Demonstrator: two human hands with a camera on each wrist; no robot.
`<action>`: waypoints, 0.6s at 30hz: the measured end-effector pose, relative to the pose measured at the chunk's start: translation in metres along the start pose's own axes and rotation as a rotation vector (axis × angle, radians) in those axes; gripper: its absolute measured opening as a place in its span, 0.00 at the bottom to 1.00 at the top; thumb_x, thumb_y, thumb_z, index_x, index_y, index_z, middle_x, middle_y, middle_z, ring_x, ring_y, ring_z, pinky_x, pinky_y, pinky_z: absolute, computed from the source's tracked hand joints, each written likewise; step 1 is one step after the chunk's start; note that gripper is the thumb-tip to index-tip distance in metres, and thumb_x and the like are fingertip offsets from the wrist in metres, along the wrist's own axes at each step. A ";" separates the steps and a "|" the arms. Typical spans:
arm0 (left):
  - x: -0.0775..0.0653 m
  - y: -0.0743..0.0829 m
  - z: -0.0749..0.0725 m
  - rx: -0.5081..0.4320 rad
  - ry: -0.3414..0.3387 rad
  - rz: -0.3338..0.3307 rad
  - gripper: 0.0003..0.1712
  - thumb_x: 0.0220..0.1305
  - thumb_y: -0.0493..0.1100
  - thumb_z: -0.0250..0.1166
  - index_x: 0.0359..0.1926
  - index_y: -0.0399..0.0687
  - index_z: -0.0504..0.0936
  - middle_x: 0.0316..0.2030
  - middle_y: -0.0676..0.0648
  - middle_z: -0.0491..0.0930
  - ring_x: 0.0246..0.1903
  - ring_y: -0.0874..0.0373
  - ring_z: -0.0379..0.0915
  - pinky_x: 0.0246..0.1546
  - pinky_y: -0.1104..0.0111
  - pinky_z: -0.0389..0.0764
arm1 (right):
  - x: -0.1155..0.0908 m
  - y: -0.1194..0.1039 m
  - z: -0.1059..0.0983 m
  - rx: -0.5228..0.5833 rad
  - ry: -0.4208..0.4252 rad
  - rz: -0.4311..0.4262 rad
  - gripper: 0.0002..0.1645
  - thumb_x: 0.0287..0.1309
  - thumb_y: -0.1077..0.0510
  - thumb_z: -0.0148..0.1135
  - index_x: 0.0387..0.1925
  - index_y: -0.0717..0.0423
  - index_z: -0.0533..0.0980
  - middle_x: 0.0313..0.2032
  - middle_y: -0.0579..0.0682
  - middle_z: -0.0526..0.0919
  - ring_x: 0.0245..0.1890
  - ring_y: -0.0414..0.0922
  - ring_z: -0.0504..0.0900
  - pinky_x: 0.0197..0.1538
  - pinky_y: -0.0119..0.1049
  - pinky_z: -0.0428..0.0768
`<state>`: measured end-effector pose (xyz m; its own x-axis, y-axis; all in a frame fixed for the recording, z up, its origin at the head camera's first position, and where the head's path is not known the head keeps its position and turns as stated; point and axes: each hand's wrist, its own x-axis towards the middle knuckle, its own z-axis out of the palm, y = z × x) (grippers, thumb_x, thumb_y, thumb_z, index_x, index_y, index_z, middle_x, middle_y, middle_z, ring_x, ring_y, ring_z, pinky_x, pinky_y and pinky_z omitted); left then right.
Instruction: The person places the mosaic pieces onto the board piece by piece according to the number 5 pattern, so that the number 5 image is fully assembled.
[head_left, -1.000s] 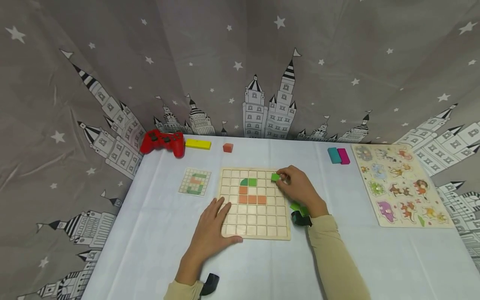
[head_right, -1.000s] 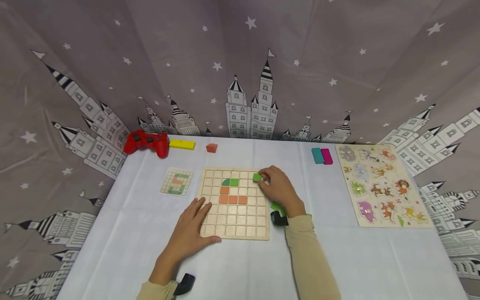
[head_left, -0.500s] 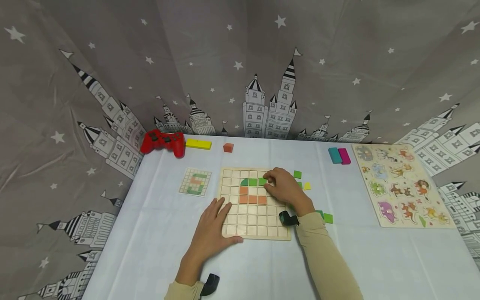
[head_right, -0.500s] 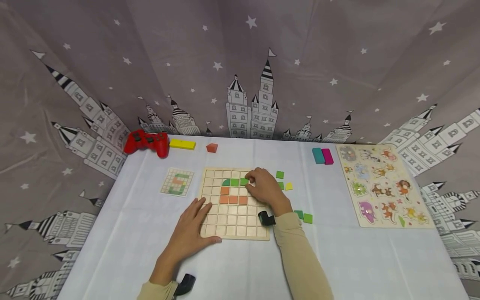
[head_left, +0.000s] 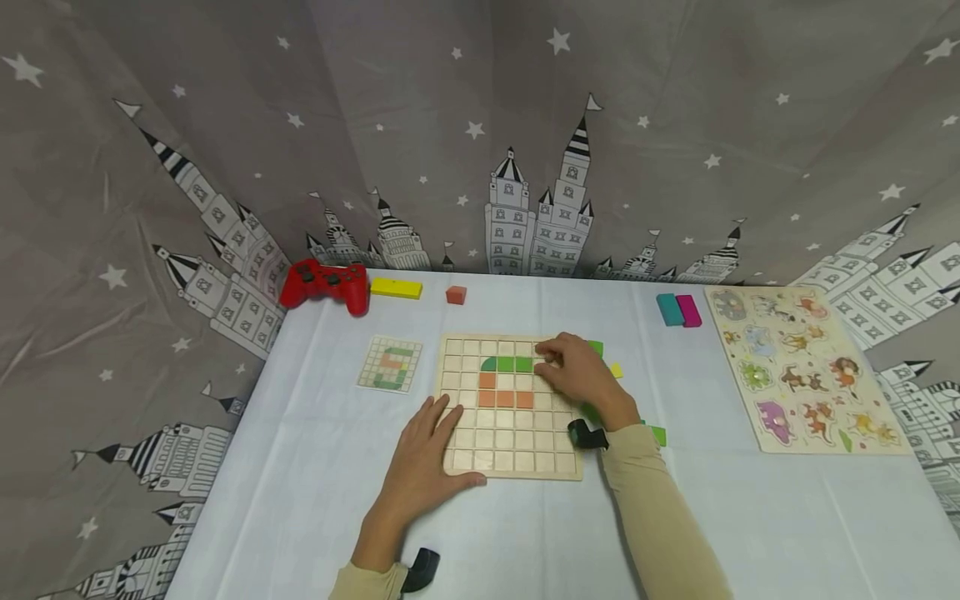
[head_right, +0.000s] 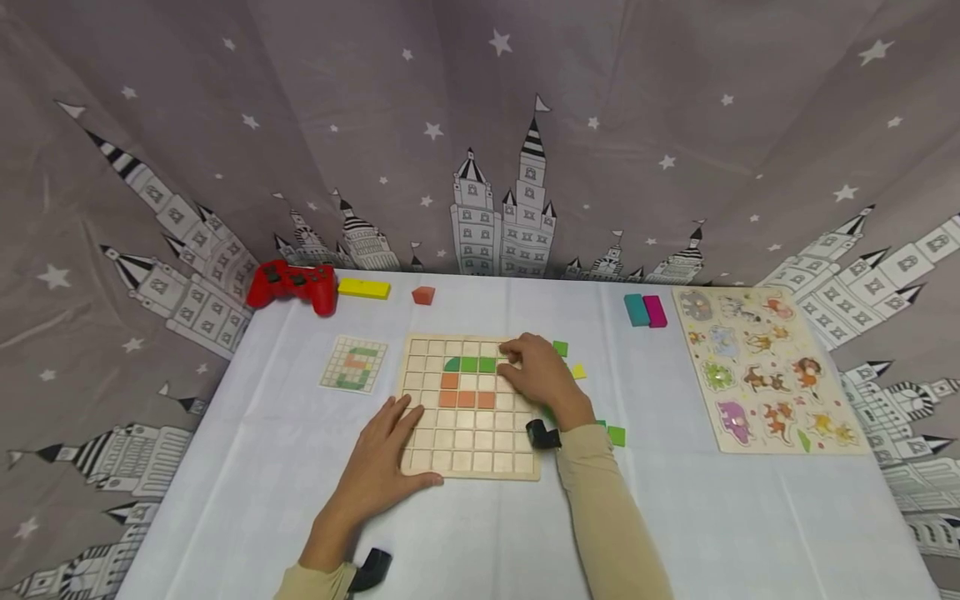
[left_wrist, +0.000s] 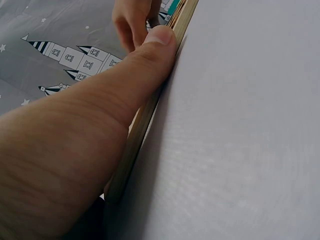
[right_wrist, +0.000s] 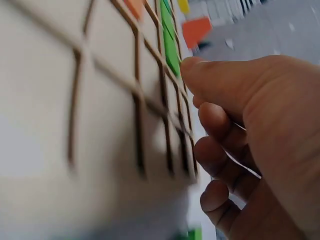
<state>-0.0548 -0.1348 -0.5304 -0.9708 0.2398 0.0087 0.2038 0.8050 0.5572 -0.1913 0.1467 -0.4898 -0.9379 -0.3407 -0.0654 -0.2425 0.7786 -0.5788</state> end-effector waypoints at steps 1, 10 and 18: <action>0.000 0.000 0.000 -0.001 0.001 0.000 0.65 0.41 0.74 0.76 0.77 0.50 0.64 0.79 0.43 0.56 0.81 0.42 0.44 0.76 0.41 0.57 | -0.001 0.005 -0.004 0.010 0.016 0.019 0.21 0.67 0.52 0.67 0.58 0.56 0.82 0.39 0.49 0.82 0.38 0.46 0.75 0.46 0.43 0.76; -0.001 0.001 -0.001 0.002 -0.001 0.000 0.65 0.42 0.74 0.76 0.77 0.50 0.64 0.79 0.43 0.56 0.81 0.42 0.44 0.76 0.40 0.57 | -0.012 0.061 -0.047 -0.029 0.098 0.158 0.19 0.65 0.57 0.66 0.55 0.59 0.83 0.41 0.56 0.83 0.43 0.52 0.79 0.52 0.51 0.79; -0.001 0.002 -0.001 -0.005 -0.003 -0.007 0.65 0.41 0.74 0.76 0.77 0.50 0.65 0.79 0.44 0.56 0.81 0.42 0.44 0.75 0.40 0.57 | -0.011 0.075 -0.049 -0.044 0.048 0.200 0.18 0.65 0.56 0.66 0.54 0.56 0.84 0.42 0.56 0.82 0.42 0.51 0.77 0.49 0.48 0.78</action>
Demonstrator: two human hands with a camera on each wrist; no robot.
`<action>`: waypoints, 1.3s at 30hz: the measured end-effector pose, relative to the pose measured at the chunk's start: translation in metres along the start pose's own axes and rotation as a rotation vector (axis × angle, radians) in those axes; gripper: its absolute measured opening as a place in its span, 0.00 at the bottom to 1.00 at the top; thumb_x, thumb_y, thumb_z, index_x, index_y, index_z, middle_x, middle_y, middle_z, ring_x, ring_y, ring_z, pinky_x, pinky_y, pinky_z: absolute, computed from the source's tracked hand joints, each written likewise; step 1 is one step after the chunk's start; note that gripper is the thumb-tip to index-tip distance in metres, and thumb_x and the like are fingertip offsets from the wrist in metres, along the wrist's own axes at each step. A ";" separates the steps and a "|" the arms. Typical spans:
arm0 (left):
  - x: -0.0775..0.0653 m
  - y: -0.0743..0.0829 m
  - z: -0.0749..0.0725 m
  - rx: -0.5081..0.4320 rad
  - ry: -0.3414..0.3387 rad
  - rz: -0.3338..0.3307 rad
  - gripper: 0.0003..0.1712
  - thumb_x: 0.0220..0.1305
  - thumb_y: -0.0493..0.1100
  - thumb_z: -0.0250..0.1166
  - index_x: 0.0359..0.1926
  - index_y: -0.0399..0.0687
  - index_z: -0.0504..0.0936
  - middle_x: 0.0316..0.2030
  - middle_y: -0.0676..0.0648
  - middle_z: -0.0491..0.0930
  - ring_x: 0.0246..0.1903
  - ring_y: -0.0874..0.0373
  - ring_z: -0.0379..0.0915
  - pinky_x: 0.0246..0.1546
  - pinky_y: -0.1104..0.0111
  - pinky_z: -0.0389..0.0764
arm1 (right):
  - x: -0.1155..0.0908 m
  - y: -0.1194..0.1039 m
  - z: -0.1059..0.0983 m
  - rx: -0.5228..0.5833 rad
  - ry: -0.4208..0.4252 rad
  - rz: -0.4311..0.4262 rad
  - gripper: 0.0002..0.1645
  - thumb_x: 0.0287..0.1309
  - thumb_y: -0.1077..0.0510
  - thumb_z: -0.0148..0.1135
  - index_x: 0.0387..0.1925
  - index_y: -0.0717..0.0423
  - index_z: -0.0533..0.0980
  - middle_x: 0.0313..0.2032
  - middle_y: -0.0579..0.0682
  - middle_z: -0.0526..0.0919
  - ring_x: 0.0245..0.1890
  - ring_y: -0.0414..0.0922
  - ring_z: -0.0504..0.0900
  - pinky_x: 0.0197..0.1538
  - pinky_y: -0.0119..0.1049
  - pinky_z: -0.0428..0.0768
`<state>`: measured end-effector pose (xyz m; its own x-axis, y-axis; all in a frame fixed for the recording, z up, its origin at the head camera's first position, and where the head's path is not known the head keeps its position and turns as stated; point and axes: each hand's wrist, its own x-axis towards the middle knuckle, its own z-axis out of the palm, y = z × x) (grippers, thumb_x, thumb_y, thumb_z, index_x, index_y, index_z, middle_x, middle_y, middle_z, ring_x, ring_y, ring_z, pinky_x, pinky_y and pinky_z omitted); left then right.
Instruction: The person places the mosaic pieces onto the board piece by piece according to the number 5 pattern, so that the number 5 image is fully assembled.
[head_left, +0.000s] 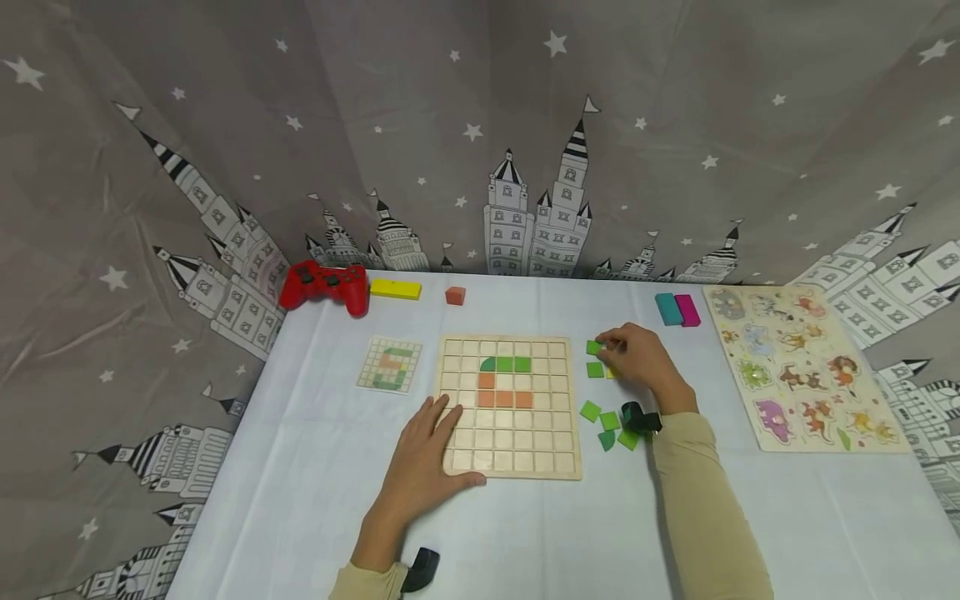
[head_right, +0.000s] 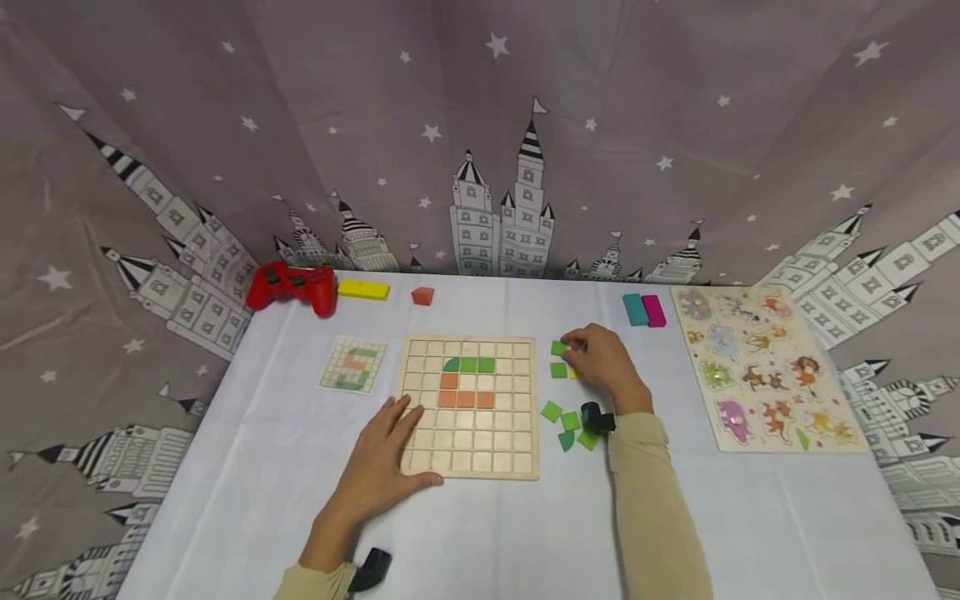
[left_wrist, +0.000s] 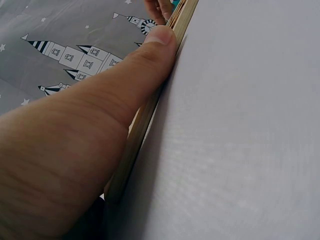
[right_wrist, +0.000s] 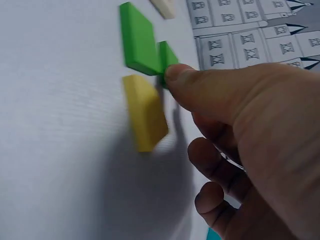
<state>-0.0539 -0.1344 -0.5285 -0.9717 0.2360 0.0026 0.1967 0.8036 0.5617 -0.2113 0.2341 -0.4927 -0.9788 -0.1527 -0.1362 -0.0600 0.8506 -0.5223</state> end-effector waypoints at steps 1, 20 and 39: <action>0.000 0.000 0.000 0.000 0.001 0.002 0.65 0.41 0.74 0.76 0.77 0.50 0.64 0.79 0.44 0.56 0.81 0.42 0.44 0.75 0.40 0.57 | 0.000 0.000 0.001 -0.001 -0.002 0.003 0.18 0.65 0.56 0.66 0.54 0.57 0.84 0.42 0.56 0.82 0.42 0.51 0.77 0.49 0.47 0.78; 0.001 0.000 0.000 -0.003 -0.003 0.009 0.65 0.42 0.75 0.75 0.77 0.50 0.64 0.79 0.43 0.55 0.81 0.42 0.43 0.75 0.40 0.57 | -0.004 -0.002 0.001 -0.014 0.031 0.018 0.22 0.65 0.54 0.66 0.56 0.62 0.80 0.43 0.57 0.79 0.42 0.52 0.75 0.48 0.47 0.77; 0.001 0.000 0.000 0.001 0.004 -0.012 0.64 0.41 0.74 0.77 0.76 0.51 0.65 0.79 0.43 0.56 0.80 0.42 0.44 0.75 0.40 0.59 | -0.016 -0.059 0.043 0.002 -0.034 -0.213 0.18 0.66 0.52 0.67 0.54 0.55 0.83 0.40 0.49 0.80 0.38 0.44 0.75 0.47 0.44 0.76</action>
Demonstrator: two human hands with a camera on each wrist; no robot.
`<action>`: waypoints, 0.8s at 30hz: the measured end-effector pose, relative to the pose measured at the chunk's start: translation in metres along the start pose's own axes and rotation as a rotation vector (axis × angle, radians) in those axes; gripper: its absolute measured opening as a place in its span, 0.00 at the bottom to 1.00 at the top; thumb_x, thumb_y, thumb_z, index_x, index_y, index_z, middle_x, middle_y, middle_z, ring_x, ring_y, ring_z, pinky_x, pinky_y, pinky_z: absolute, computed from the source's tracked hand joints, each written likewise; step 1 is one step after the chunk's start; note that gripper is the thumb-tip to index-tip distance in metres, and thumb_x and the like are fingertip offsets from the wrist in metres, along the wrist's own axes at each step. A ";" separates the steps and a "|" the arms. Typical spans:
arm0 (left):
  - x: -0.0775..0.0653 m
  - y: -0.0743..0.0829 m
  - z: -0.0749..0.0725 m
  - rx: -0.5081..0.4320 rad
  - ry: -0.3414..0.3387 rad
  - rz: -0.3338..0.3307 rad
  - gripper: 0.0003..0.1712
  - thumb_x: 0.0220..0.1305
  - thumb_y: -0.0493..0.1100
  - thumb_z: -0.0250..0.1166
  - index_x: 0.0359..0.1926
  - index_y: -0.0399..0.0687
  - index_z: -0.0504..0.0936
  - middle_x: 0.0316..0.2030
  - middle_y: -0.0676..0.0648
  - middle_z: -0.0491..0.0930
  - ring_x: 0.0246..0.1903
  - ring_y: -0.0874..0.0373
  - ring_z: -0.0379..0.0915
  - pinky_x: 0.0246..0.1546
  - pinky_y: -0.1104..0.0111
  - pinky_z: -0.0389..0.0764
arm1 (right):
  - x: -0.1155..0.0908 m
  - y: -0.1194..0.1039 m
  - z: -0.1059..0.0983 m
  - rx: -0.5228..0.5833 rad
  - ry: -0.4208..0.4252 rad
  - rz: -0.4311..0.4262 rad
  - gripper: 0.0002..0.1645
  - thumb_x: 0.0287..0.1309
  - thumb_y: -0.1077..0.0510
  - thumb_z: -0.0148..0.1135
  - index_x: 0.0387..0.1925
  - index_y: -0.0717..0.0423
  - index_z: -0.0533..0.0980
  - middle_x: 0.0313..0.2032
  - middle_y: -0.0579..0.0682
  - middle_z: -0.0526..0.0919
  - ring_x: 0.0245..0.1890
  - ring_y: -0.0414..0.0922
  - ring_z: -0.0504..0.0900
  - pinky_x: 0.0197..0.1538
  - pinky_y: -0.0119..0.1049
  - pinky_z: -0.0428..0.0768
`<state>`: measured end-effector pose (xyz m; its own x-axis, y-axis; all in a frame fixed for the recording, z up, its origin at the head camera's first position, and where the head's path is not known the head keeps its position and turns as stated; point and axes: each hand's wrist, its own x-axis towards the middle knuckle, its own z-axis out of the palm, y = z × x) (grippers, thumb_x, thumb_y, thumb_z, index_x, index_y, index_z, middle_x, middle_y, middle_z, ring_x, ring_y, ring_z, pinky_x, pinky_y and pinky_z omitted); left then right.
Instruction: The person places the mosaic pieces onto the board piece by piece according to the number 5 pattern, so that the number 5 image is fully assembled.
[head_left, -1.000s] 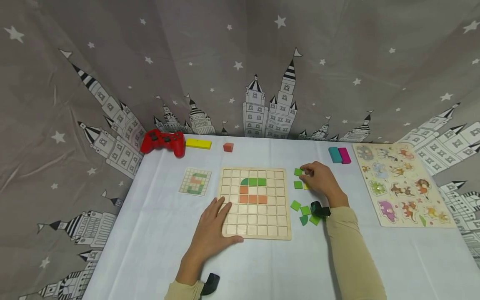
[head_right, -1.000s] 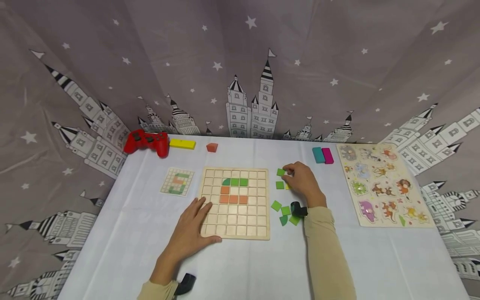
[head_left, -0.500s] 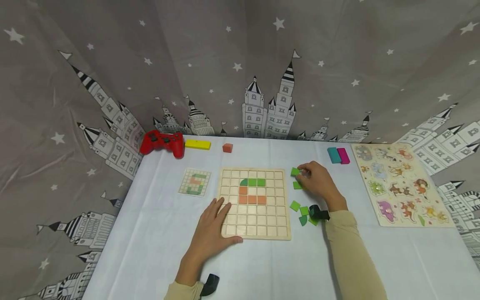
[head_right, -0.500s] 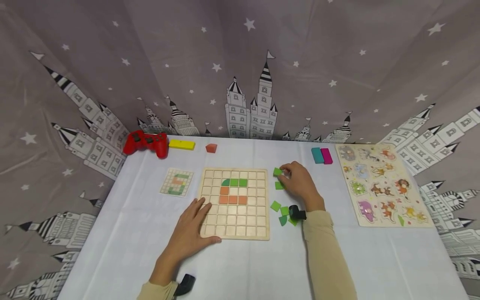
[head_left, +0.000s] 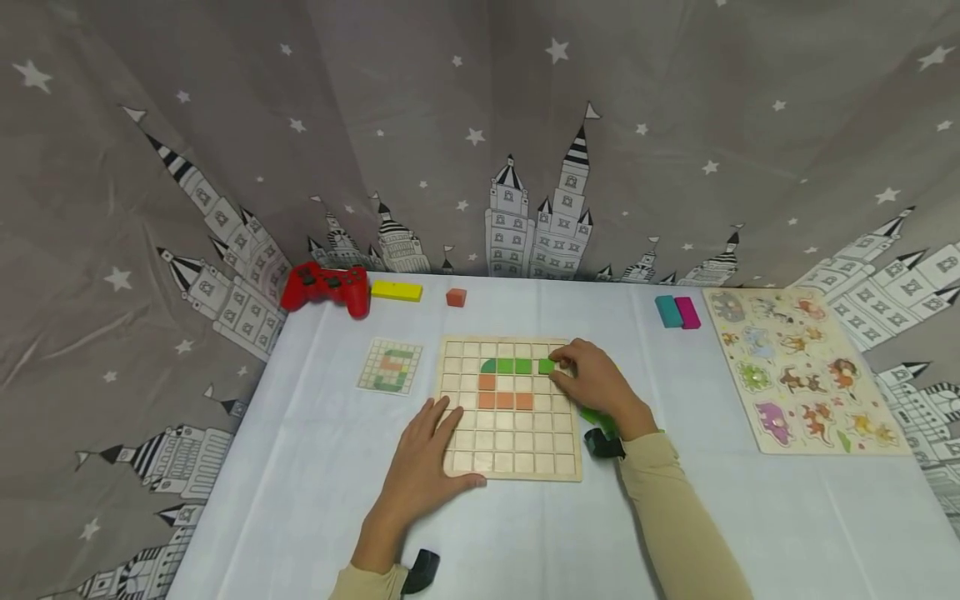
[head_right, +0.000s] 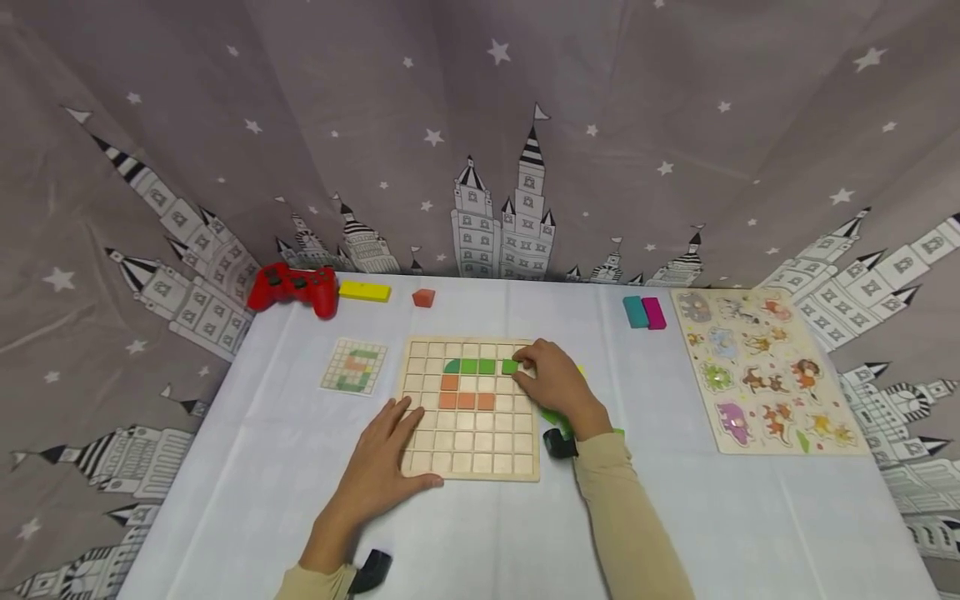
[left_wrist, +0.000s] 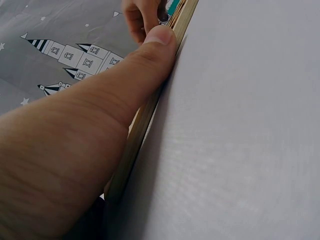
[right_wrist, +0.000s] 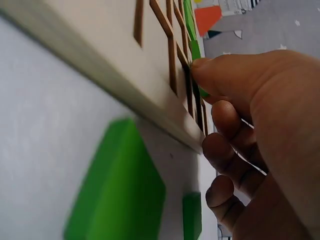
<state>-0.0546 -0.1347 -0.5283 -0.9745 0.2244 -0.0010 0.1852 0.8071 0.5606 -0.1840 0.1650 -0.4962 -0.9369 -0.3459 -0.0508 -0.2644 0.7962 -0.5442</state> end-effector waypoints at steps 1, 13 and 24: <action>0.000 0.000 0.000 -0.001 0.002 0.002 0.64 0.41 0.74 0.77 0.76 0.51 0.66 0.79 0.43 0.56 0.80 0.42 0.44 0.75 0.40 0.59 | 0.001 -0.001 0.001 -0.003 0.000 0.000 0.18 0.66 0.52 0.67 0.54 0.55 0.83 0.40 0.49 0.80 0.38 0.45 0.74 0.47 0.44 0.76; 0.001 0.001 0.000 -0.003 0.001 0.013 0.65 0.41 0.74 0.77 0.76 0.50 0.65 0.79 0.43 0.56 0.80 0.42 0.44 0.75 0.41 0.58 | 0.005 -0.010 0.002 -0.014 0.003 0.008 0.18 0.64 0.54 0.69 0.53 0.56 0.84 0.37 0.48 0.81 0.38 0.45 0.76 0.49 0.46 0.79; 0.002 0.001 0.001 -0.003 -0.018 -0.002 0.65 0.41 0.75 0.76 0.76 0.51 0.65 0.79 0.43 0.56 0.81 0.43 0.43 0.75 0.40 0.57 | -0.008 0.005 -0.016 0.011 0.010 0.079 0.24 0.64 0.51 0.69 0.58 0.55 0.82 0.41 0.49 0.83 0.41 0.47 0.78 0.50 0.46 0.79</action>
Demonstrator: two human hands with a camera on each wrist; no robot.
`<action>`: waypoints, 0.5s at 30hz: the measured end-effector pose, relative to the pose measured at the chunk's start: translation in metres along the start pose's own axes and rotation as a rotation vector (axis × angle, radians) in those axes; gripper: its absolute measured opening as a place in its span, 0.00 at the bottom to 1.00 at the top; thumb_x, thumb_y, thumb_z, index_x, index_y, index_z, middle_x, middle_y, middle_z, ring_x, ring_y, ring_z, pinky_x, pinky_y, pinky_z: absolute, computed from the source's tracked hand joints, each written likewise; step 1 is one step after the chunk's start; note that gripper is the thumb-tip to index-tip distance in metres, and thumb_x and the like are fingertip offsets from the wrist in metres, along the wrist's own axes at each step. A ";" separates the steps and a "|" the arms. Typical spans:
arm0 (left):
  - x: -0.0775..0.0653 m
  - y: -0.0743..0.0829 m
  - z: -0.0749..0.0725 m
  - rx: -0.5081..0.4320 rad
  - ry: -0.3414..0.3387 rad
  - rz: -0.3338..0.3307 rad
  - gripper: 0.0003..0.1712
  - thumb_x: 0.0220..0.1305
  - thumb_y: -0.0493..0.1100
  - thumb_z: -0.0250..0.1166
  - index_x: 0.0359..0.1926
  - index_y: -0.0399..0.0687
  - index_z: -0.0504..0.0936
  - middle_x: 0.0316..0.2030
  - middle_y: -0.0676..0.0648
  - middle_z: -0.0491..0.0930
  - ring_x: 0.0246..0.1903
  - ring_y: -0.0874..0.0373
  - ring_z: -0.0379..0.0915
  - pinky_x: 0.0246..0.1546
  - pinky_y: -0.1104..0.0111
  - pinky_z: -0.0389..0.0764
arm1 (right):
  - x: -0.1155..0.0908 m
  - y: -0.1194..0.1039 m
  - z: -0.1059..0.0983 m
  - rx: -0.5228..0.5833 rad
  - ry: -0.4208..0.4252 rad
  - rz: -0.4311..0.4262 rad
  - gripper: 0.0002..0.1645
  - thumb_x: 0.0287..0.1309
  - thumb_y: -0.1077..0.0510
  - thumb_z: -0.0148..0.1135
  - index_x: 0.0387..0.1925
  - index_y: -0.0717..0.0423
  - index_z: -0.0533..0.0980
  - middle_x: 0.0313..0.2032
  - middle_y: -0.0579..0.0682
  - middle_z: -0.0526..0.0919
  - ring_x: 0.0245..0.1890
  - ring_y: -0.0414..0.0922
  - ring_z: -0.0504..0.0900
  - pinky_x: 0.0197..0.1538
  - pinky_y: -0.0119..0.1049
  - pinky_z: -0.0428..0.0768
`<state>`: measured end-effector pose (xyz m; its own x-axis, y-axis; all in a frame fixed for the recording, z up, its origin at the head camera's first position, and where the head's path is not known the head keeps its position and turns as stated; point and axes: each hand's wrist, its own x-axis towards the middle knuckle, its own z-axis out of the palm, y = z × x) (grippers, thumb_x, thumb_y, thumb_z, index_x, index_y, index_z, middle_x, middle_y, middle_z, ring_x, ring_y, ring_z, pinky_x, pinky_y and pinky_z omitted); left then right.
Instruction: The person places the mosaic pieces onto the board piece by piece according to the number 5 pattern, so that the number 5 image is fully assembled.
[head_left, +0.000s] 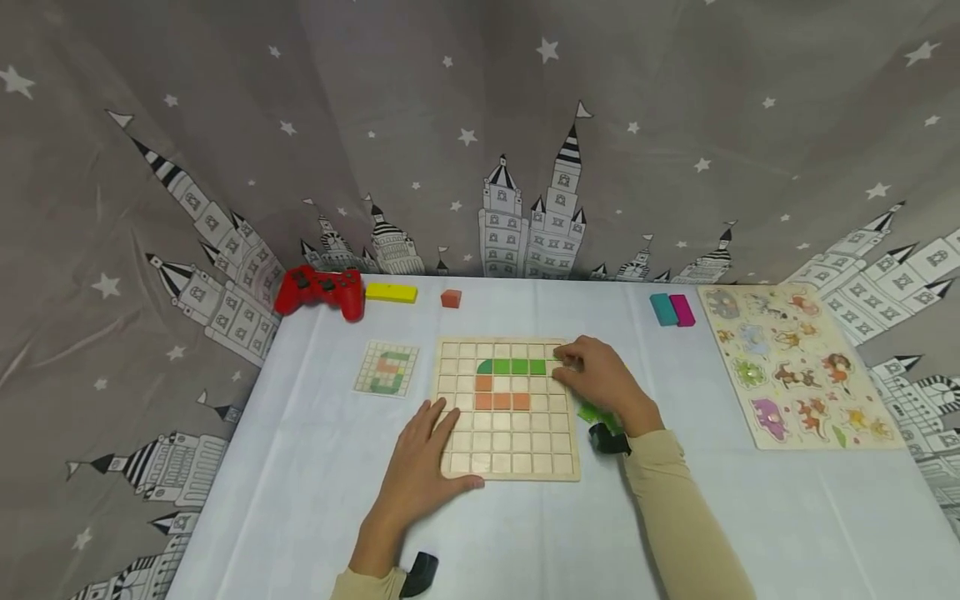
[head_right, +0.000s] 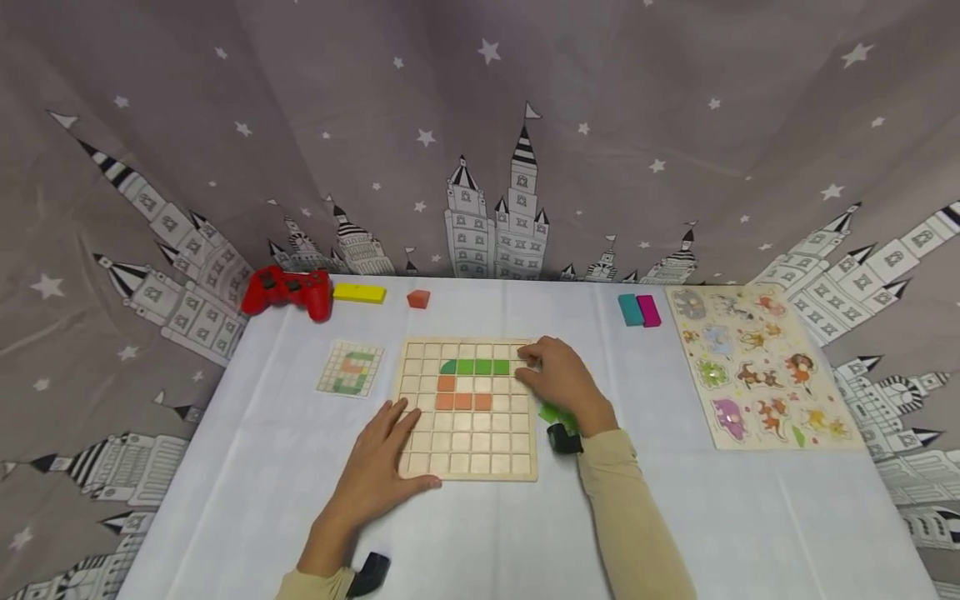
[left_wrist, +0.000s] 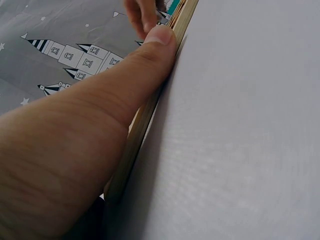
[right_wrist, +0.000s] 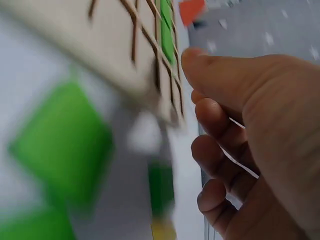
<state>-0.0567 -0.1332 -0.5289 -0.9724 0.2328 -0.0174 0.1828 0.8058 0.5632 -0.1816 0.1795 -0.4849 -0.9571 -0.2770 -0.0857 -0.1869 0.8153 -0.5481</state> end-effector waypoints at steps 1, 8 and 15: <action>0.000 0.000 0.000 0.000 -0.001 0.002 0.65 0.41 0.75 0.76 0.77 0.51 0.65 0.79 0.44 0.56 0.81 0.43 0.43 0.75 0.40 0.57 | -0.003 0.006 -0.004 0.008 0.018 0.011 0.23 0.64 0.52 0.69 0.58 0.55 0.82 0.42 0.50 0.83 0.42 0.47 0.79 0.51 0.47 0.79; -0.002 -0.002 0.001 0.002 0.015 0.016 0.65 0.42 0.75 0.76 0.76 0.51 0.65 0.79 0.43 0.56 0.80 0.42 0.44 0.75 0.40 0.58 | -0.026 0.051 -0.027 0.001 0.033 0.060 0.24 0.64 0.58 0.63 0.61 0.57 0.80 0.47 0.57 0.82 0.48 0.53 0.78 0.57 0.55 0.78; -0.002 -0.002 0.003 -0.005 0.028 0.017 0.65 0.42 0.74 0.76 0.76 0.50 0.65 0.79 0.43 0.57 0.80 0.42 0.45 0.74 0.39 0.58 | -0.031 0.069 -0.028 -0.026 -0.010 0.080 0.22 0.64 0.60 0.65 0.59 0.56 0.81 0.50 0.58 0.81 0.48 0.53 0.76 0.56 0.53 0.78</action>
<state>-0.0549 -0.1335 -0.5329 -0.9728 0.2313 0.0149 0.1987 0.7990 0.5675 -0.1710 0.2592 -0.4965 -0.9669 -0.2156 -0.1365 -0.1161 0.8479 -0.5173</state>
